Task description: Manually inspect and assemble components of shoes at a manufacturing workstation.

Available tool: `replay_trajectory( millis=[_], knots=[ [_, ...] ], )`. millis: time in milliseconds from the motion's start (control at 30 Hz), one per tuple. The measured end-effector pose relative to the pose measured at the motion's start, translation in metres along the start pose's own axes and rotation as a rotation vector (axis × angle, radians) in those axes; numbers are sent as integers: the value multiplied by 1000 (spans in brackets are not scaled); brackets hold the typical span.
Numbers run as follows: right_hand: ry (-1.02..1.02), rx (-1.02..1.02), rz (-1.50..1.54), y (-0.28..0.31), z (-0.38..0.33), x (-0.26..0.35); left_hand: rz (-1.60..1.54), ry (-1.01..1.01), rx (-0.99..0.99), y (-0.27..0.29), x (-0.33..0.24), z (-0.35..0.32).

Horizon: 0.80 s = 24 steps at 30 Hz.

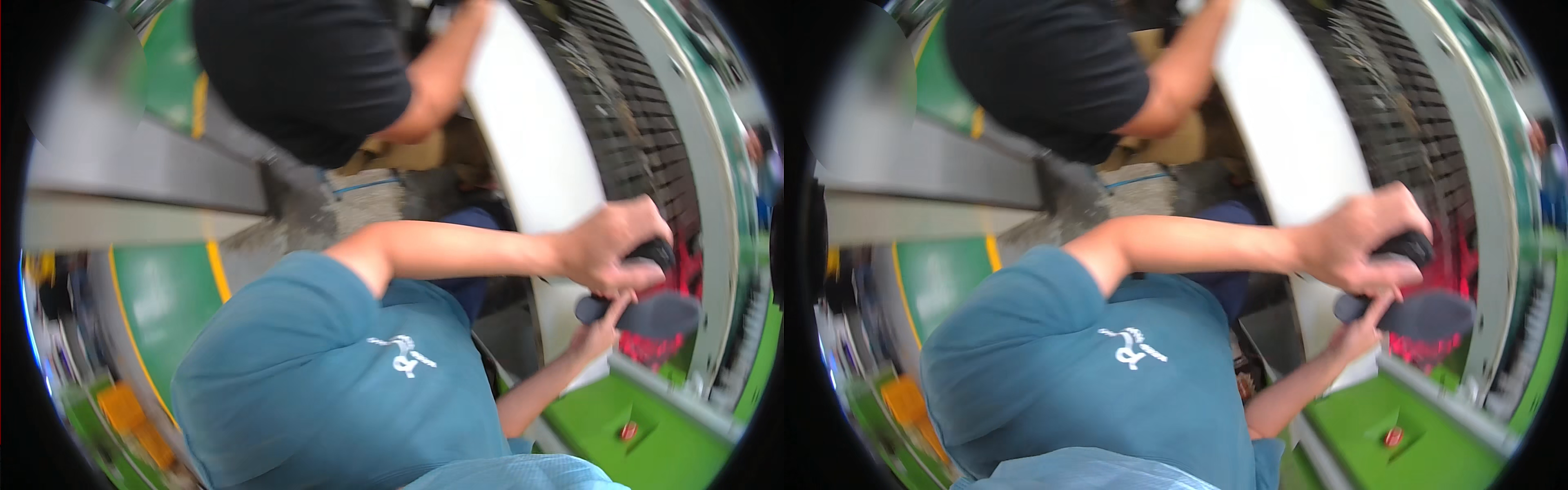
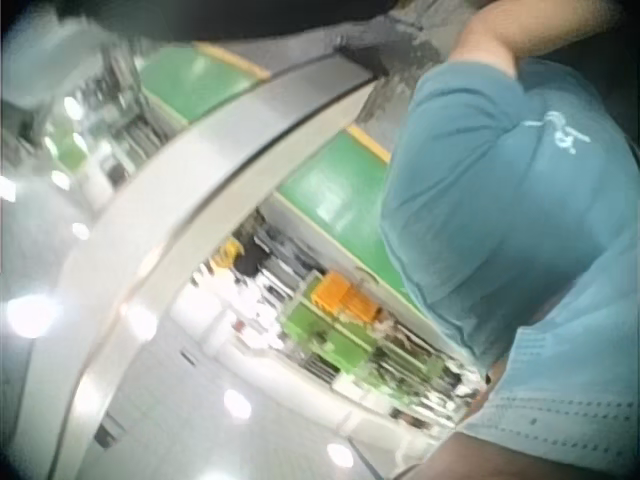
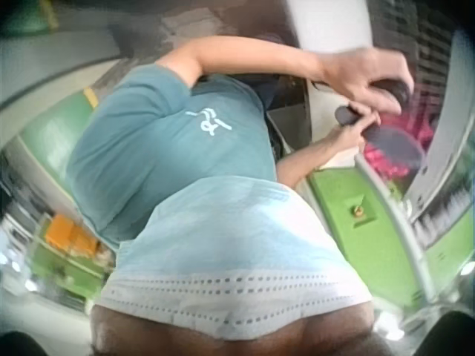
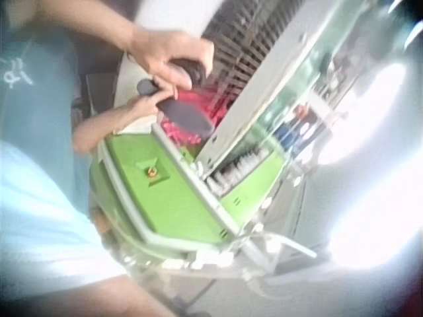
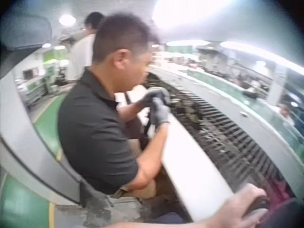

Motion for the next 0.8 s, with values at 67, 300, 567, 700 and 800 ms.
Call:
replay_trajectory(
  millis=[67, 300, 567, 700, 800],
  knots=[
    [-6, 135, 229, -1, -6, 4, 47, 78, 71, 5, -6, 2],
    [108, 75, 104, -16, -43, 29, -96, 267, 288, 6, -10, 16],
    [348, 215, 58, -34, -62, 53, -251, 316, 302, -5, -6, 19],
    [322, 276, 126, -42, -74, 60, -287, 336, 393, -4, -3, 23],
    [318, 318, 91, -45, -78, 66, -304, 367, 434, -7, -3, 23]
  ],
)
Point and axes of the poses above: each hand's wrist, its own z-axis towards the middle knuckle, its own y-axis out of the back of the hand, x = y × z, the point moved 2 cm from there along z, towards the middle knuckle, and after that the axes turned 2 degrees about -x, right-handed, at the moved point
